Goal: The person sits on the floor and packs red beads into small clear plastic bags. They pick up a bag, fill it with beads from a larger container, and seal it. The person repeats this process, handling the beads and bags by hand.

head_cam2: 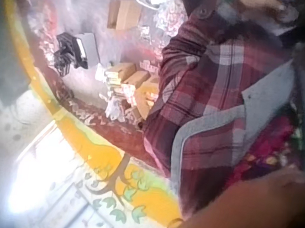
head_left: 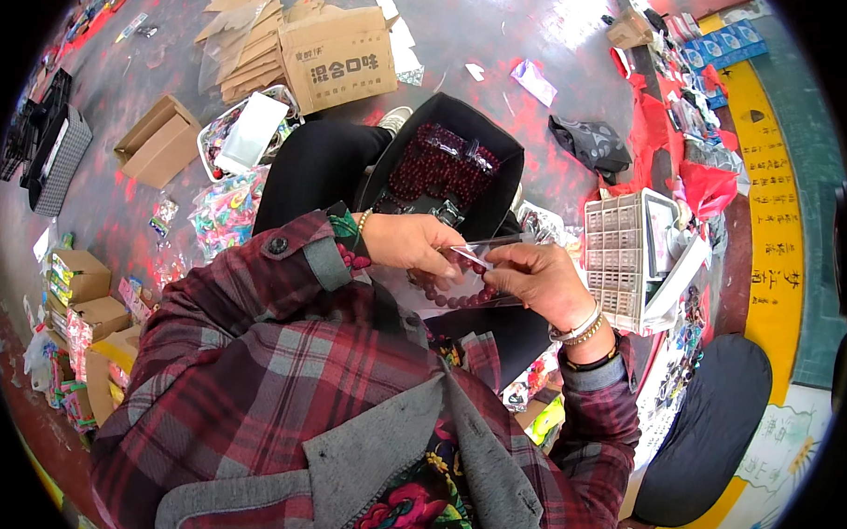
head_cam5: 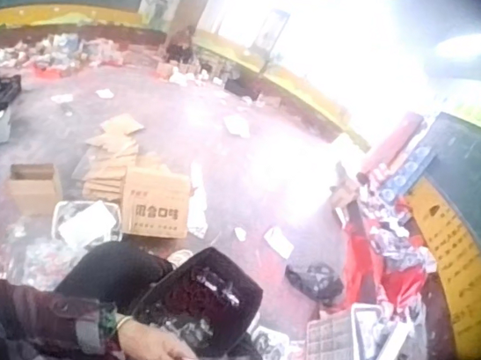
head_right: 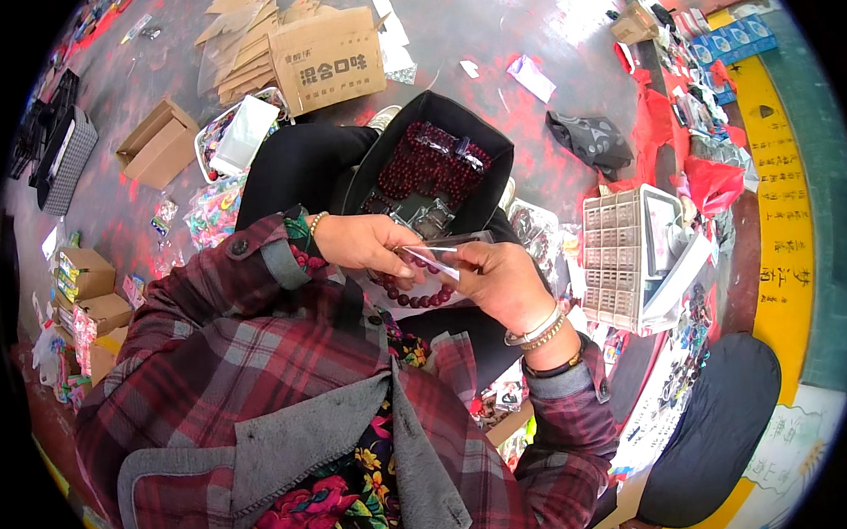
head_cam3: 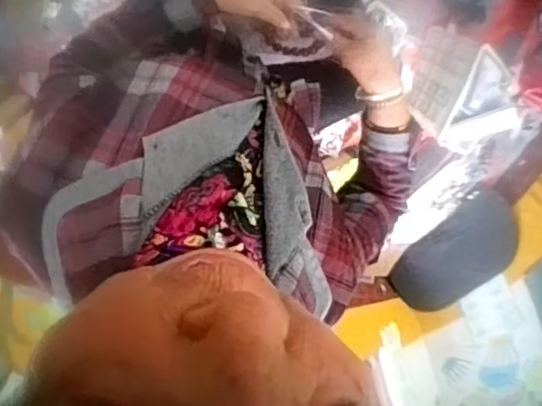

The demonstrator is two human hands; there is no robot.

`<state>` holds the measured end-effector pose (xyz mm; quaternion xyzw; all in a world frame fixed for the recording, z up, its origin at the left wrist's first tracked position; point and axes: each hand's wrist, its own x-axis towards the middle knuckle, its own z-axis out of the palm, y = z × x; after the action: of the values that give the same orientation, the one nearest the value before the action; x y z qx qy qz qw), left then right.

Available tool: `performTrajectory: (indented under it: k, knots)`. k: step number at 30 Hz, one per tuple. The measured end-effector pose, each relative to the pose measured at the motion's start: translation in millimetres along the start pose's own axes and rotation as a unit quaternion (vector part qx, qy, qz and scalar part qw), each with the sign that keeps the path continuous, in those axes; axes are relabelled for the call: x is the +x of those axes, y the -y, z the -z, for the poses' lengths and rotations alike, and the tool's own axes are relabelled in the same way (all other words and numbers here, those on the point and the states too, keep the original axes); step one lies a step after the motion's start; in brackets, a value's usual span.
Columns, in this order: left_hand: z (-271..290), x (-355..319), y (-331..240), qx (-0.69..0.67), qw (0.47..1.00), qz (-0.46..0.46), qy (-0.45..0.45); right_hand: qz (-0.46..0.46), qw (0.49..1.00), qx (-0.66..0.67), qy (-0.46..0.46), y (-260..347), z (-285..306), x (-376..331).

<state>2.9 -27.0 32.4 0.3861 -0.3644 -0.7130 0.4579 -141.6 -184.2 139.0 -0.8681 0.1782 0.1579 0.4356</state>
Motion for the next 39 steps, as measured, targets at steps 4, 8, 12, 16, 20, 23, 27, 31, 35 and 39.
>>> performTrajectory:
  k: [4, 8, 12, 16, 20, 23, 27, 31, 35, 39]
  knots:
    - [-2.9, -1.4, -5.1, -0.002, 0.998, -0.049, 0.026, 0.041, 0.999, -0.010, 0.020, -1.7, 0.2, 0.6]
    - [-7.3, -4.8, -11.4, -0.010, 0.998, -0.039, 0.043, 0.077, 0.996, -0.040, -0.017, 0.7, 0.6, 0.6]
    - [-4.7, -5.0, -10.8, -0.004, 0.998, -0.037, 0.049, 0.046, 0.999, 0.014, -0.004, 10.2, 2.0, -2.5]
    - [0.5, -0.6, 0.6, -0.003, 0.997, -0.039, 0.072, 0.017, 0.998, 0.065, 0.016, 14.7, -4.4, -2.0]
    - [-1.1, -5.0, -8.7, 0.050, 0.993, -0.065, 0.085, -0.022, 0.994, 0.100, 0.044, 21.8, -5.2, -0.4]
    - [-4.5, -5.2, -8.8, 0.073, 0.990, -0.047, 0.107, 0.017, 0.991, 0.122, 0.046, 19.6, -9.9, -0.9]
    - [-5.0, -4.2, -10.9, 0.091, 0.987, -0.023, 0.129, 0.058, 0.990, 0.123, 0.035, 7.1, -14.0, 1.9]
    - [0.5, -0.1, 7.0, 0.015, 0.994, -0.027, 0.105, 0.197, 0.978, 0.066, 0.012, -1.3, -13.7, 5.0]
    - [2.2, 2.9, 9.6, 0.035, 0.995, -0.027, 0.092, 0.184, 0.983, -0.002, 0.002, -0.1, -9.3, 8.2]
    - [-2.1, -1.5, 0.4, -0.001, 0.998, -0.006, 0.056, 0.077, 0.996, 0.051, -0.007, 2.2, -8.4, 6.9]
